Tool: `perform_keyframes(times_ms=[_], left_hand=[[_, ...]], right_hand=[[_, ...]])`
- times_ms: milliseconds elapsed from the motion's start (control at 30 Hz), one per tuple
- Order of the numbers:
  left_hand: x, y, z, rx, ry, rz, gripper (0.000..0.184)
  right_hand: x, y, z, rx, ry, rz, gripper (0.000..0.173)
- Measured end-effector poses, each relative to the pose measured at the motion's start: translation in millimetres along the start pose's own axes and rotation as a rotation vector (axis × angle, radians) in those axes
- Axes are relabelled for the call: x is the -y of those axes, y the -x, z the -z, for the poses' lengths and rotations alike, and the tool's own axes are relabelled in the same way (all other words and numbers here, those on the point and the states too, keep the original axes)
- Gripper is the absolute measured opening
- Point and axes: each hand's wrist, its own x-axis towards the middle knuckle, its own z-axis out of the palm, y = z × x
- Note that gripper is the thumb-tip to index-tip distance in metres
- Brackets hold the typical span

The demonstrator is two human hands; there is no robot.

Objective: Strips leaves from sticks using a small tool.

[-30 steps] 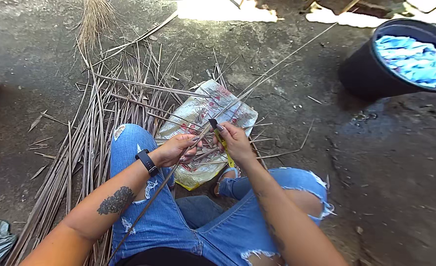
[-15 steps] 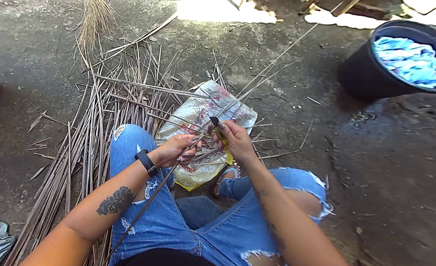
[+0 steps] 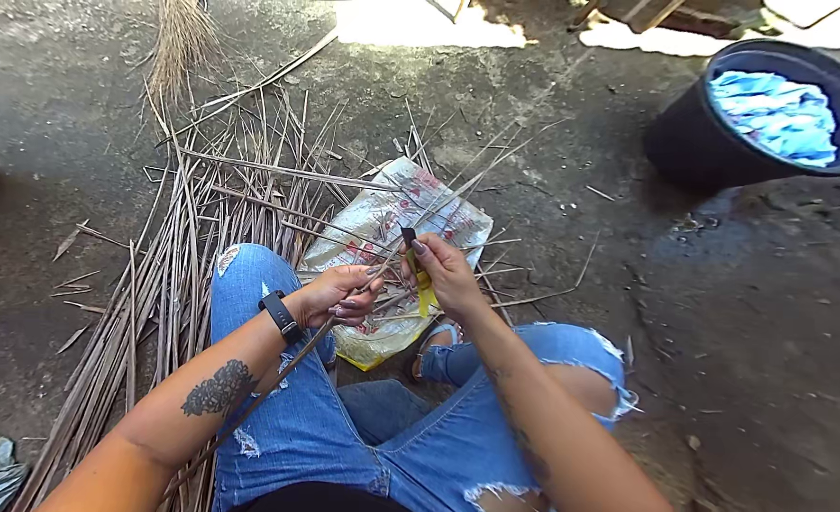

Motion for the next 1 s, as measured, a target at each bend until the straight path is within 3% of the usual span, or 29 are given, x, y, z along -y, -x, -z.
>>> perform_keyframes(times_ms=[367,567,900,1000], left_hand=[[1.8,0.6,3.8,0.016,0.019,0.020,0.040],[-0.9,0.2,1.7,0.026,0.035,0.024,0.039],[-0.2,1.0,2.8,-0.007,0.015,0.019,0.038],[-0.5,-0.4,2.3,-0.006,0.022,0.023,0.038]], right_hand=[[-3.1,-1.6,-2.5,0.059,-0.003,-0.041,0.030],[0.2,-3.2,1.8,0.008,-0.017,-0.025,0.029],[0.3,-0.7,-6.5,0.192,0.065,-0.012,0.026],[-0.5,-2.0,-1.6,0.131,0.069,0.004,0.027]])
